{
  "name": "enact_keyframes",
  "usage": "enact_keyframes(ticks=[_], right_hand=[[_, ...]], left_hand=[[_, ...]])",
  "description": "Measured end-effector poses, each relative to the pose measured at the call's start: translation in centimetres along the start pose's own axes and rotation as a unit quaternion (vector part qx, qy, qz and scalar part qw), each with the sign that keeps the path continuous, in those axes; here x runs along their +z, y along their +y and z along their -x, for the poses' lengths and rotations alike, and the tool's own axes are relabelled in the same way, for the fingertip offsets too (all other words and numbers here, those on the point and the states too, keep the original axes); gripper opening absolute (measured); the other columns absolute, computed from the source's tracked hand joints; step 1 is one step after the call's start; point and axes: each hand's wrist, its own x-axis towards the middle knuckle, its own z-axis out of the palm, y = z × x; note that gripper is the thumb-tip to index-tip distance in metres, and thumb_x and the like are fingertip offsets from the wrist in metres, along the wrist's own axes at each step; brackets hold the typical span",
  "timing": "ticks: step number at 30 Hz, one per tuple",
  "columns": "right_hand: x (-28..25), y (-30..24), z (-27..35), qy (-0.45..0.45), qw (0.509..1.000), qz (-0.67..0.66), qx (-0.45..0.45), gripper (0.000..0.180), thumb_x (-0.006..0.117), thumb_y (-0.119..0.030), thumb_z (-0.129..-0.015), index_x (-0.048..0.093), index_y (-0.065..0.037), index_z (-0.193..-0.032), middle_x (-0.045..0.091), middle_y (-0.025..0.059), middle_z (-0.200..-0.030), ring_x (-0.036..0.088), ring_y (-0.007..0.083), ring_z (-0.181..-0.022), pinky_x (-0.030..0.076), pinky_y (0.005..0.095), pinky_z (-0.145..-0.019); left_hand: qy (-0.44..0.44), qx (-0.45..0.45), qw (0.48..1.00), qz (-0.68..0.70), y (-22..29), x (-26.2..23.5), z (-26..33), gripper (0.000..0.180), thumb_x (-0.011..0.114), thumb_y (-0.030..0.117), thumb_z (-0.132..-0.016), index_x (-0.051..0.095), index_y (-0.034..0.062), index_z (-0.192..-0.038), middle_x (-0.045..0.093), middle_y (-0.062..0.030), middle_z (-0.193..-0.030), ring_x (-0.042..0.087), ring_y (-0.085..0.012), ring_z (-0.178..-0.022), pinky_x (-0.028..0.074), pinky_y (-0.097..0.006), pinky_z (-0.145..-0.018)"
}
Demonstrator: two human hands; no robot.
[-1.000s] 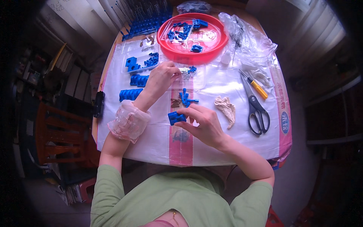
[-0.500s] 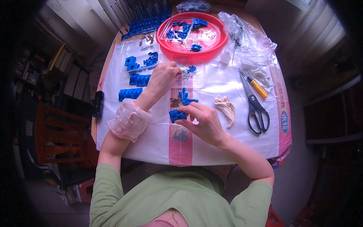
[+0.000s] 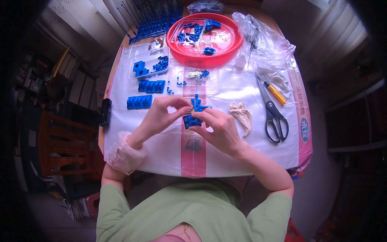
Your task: Assembling small blue plastic housings with internal components using a screwdriver.
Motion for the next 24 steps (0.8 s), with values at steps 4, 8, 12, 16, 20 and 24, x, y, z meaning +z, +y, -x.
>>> enact_keyframes(ticks=[4, 8, 12, 16, 20, 24], right_hand=[[0.3, 0.2, 0.1, -0.031, 0.999, 0.011, 0.006, 0.035, 0.086, -0.021, -0.084, 0.073, -0.008, -0.114, 0.067, 0.0050, -0.084, 0.066, 0.0184, -0.066, 0.053, 0.0339, -0.059], [0.6, 0.3, 0.0, -0.032, 0.999, 0.005, 0.017, 0.035, 0.087, -0.019, -0.083, 0.074, -0.008, -0.114, 0.066, 0.0049, -0.082, 0.064, 0.0173, -0.066, 0.051, 0.0327, -0.058], [0.6, 0.3, -0.2, -0.030, 0.999, -0.001, 0.025, 0.035, 0.089, -0.014, -0.081, 0.074, -0.007, -0.111, 0.065, 0.0053, -0.080, 0.061, 0.0155, -0.066, 0.050, 0.0308, -0.058], [0.5, 0.6, 0.0, -0.044, 0.999, 0.014, 0.025, 0.036, 0.087, -0.019, -0.082, 0.074, -0.008, -0.114, 0.067, 0.0050, -0.084, 0.066, 0.0184, -0.068, 0.053, 0.0337, -0.060], [0.4, 0.7, 0.0, -0.043, 0.999, 0.019, 0.023, 0.036, 0.087, -0.018, -0.082, 0.073, -0.008, -0.113, 0.068, 0.0055, -0.085, 0.066, 0.0193, -0.069, 0.054, 0.0345, -0.061], [0.5, 0.7, -0.1, -0.048, 0.998, 0.015, 0.034, 0.035, 0.087, -0.017, -0.082, 0.073, -0.007, -0.112, 0.068, 0.0057, -0.086, 0.066, 0.0196, -0.069, 0.054, 0.0343, -0.062]], left_hand=[[0.016, -0.072, 0.992, 0.103, 0.0, 1.2, 2.7, 0.015, 0.073, 0.007, -0.099, 0.076, -0.0033, -0.110, 0.079, -0.0096, -0.100, 0.075, -0.0145, -0.093, 0.060, -0.028, -0.086], [0.003, -0.114, 0.978, 0.176, -0.9, 1.1, 3.1, 0.016, 0.070, 0.007, -0.101, 0.075, -0.0020, -0.113, 0.078, -0.0078, -0.105, 0.074, -0.0137, -0.098, 0.060, -0.028, -0.089], [-0.018, -0.141, 0.969, 0.203, -1.4, 0.8, 3.1, 0.017, 0.069, 0.007, -0.102, 0.075, -0.0008, -0.115, 0.077, -0.0062, -0.106, 0.072, -0.0115, -0.098, 0.060, -0.027, -0.089], [-0.027, -0.142, 0.969, 0.200, -1.5, 0.9, 3.1, 0.017, 0.069, 0.007, -0.101, 0.075, -0.0011, -0.116, 0.077, -0.0067, -0.106, 0.072, -0.0112, -0.098, 0.060, -0.027, -0.089], [-0.047, -0.128, 0.970, 0.201, -0.9, 0.7, 3.0, 0.021, 0.071, 0.004, -0.099, 0.073, -0.0015, -0.119, 0.075, -0.0085, -0.111, 0.073, -0.0128, -0.098, 0.061, -0.029, -0.091], [-0.081, -0.093, 0.970, 0.210, -0.9, 0.6, 3.3, 0.030, 0.073, 0.002, -0.097, 0.065, -0.0007, -0.126, 0.072, -0.0093, -0.120, 0.072, -0.0149, -0.103, 0.060, -0.031, -0.095]])
